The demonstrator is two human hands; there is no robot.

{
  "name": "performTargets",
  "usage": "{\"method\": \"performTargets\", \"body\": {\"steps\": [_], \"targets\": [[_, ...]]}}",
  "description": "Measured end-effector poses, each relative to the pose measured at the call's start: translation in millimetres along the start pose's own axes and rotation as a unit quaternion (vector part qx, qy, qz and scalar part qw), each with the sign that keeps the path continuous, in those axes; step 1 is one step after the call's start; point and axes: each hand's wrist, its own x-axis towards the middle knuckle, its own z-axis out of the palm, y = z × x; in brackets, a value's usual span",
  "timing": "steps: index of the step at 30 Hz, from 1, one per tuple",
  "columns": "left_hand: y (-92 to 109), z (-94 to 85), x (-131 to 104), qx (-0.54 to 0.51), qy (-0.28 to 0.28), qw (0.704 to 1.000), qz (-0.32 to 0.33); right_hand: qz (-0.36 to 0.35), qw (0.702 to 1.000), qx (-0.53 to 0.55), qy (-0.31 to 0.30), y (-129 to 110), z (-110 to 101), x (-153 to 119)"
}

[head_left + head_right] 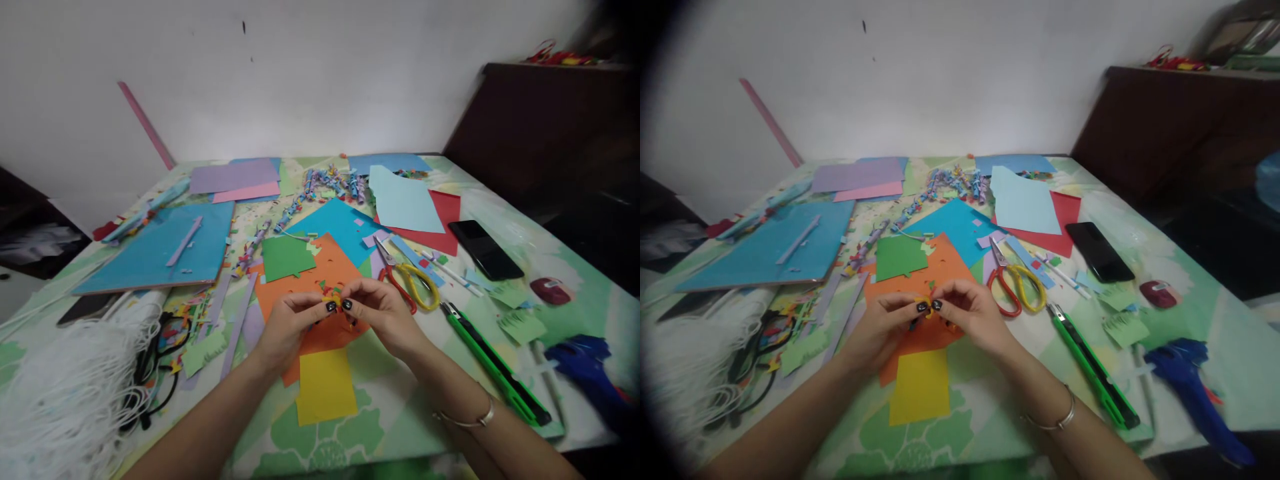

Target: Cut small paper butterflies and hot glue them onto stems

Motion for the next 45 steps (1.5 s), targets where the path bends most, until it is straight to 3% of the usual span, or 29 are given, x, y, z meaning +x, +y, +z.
{"method": "performTargets", "body": {"steps": [8,20,29,35,39,45], "targets": [[-2,1.7,0,-0.070,0.021,0.997,-0.011,0.004,1.000,0.005,0.014,-1,4,-1],[-6,-1.4,-1,-0.092,-0.053,0.994,-0.040,0.027,0.994,0.103,-0.034,6,1,0],[-9,-2.2,1,-0.016,0.008,1.000,0.025,-0.002,0.999,-0.004,0.036,1,8,-2],[-11,-2.9,2,0.037,0.023,0.997,0.066,0.000,0.999,-0.026,0.044,-2,11,-3],[-9,-2.7,2,0.039,0.018,0.996,0.074,0.009,0.999,-0.008,0.035,1,10,-2],[-6,-1.9,-1,-0.006,0.011,0.998,0.054,0.049,0.993,0.100,0.025,5,4,0]]}}
